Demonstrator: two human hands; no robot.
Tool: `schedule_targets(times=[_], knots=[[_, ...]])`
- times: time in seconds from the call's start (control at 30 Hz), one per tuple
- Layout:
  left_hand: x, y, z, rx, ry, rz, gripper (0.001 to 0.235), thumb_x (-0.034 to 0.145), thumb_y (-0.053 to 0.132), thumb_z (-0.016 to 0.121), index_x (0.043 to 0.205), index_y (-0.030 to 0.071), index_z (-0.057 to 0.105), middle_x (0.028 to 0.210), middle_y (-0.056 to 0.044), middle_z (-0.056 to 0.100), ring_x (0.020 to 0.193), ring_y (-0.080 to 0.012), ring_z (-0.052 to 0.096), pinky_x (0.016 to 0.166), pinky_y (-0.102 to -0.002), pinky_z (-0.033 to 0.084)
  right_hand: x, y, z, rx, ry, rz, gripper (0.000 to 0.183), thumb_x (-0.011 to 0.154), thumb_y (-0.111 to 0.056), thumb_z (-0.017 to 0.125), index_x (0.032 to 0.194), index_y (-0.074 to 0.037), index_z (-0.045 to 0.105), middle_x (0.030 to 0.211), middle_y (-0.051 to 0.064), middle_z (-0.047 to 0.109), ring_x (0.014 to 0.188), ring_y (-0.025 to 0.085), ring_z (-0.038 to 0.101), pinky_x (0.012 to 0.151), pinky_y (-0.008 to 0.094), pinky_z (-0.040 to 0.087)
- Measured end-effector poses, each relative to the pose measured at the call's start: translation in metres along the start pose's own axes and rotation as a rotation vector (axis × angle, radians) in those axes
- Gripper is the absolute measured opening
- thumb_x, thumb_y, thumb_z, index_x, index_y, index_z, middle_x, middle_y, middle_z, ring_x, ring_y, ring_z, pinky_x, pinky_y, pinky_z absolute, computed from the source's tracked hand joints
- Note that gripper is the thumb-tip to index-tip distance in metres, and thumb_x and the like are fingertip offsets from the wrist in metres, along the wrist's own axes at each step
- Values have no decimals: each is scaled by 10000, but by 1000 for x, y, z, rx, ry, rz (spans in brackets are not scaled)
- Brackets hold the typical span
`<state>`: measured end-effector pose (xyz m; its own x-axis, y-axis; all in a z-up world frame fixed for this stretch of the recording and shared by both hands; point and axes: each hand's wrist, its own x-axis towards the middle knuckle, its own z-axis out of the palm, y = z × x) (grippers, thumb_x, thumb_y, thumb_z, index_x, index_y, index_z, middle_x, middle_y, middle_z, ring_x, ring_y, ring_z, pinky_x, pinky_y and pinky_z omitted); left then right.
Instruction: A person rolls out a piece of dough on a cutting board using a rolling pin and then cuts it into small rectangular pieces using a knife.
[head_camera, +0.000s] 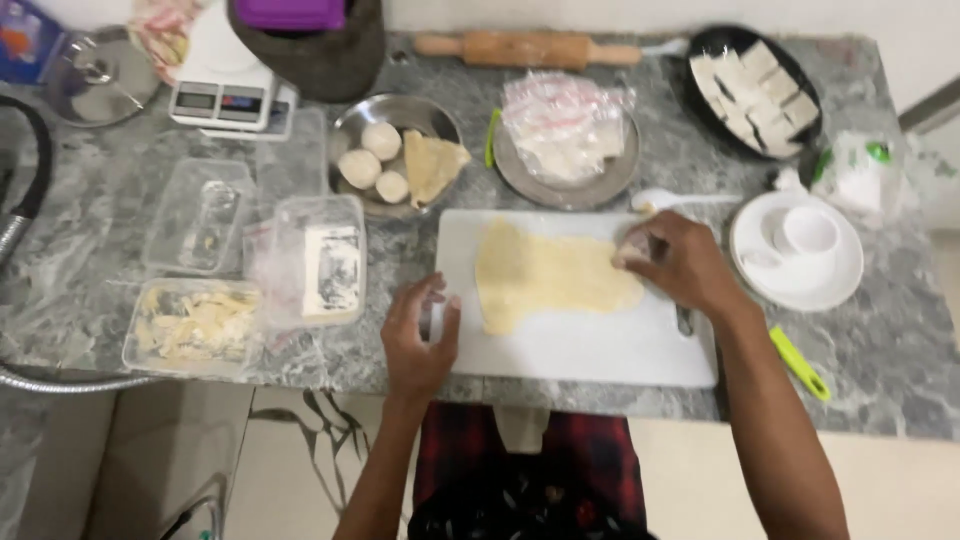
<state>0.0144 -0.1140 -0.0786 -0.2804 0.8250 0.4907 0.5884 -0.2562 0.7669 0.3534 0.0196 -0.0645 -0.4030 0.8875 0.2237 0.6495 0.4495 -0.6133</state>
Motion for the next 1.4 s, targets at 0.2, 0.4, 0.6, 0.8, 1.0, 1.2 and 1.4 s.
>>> schedule_targets(times=[0.2, 0.4, 0.6, 0.8, 1.0, 1.2, 1.4], knots=[[2, 0, -1, 0, -45, 83, 290, 973, 160, 706, 1234, 39, 668, 1028, -102, 701, 877, -264, 739, 767, -390, 612, 1, -24, -11, 247, -74, 124, 189, 783, 3, 846, 961, -8, 785, 812, 172, 741, 743, 289, 706, 750, 399, 577], [-3, -6, 1, -47, -124, 45, 323, 995, 204, 675, 1265, 27, 665, 1020, -133, 706, 884, -295, 751, 768, -421, 620, 14, -64, -2, 250, -130, 46, 276, 765, 22, 834, 1030, -50, 805, 869, 187, 782, 796, 317, 742, 790, 430, 592], [-8, -10, 2, -24, -168, 80, 347, 988, 195, 668, 1301, 47, 664, 1031, -118, 696, 906, -284, 749, 788, -420, 623, 42, -128, 42, 350, -360, -135, 221, 788, -41, 833, 996, -113, 807, 827, 134, 798, 740, 297, 746, 754, 435, 598], [-9, -9, -1, -54, -188, 57, 348, 986, 185, 666, 1301, 38, 657, 1015, -128, 694, 905, -304, 746, 794, -442, 619, 45, -131, 50, 212, -402, -54, 268, 822, -10, 782, 1089, -41, 779, 886, 199, 794, 810, 404, 763, 751, 491, 590], [-5, -8, -1, -66, -192, 43, 360, 966, 126, 696, 1313, 45, 649, 1028, -115, 699, 928, -296, 742, 827, -443, 607, 25, -128, 54, 108, -348, -98, 436, 783, -171, 861, 1192, -65, 756, 1026, 177, 781, 906, 359, 759, 784, 459, 616], [-6, -11, 1, -99, -175, 11, 362, 970, 135, 701, 1317, 44, 650, 1028, -112, 711, 935, -284, 740, 844, -424, 601, 17, -120, 63, 49, -324, -136, 419, 832, -178, 834, 1212, -31, 740, 1042, 180, 747, 918, 357, 732, 787, 446, 615], [-4, -7, 0, -104, -177, 9, 348, 970, 128, 702, 1307, 53, 657, 1018, -87, 702, 943, -278, 734, 849, -425, 607, 9, -130, 64, 45, -294, -177, 445, 820, -176, 826, 1232, -36, 736, 1004, 188, 744, 889, 368, 734, 753, 460, 616]])
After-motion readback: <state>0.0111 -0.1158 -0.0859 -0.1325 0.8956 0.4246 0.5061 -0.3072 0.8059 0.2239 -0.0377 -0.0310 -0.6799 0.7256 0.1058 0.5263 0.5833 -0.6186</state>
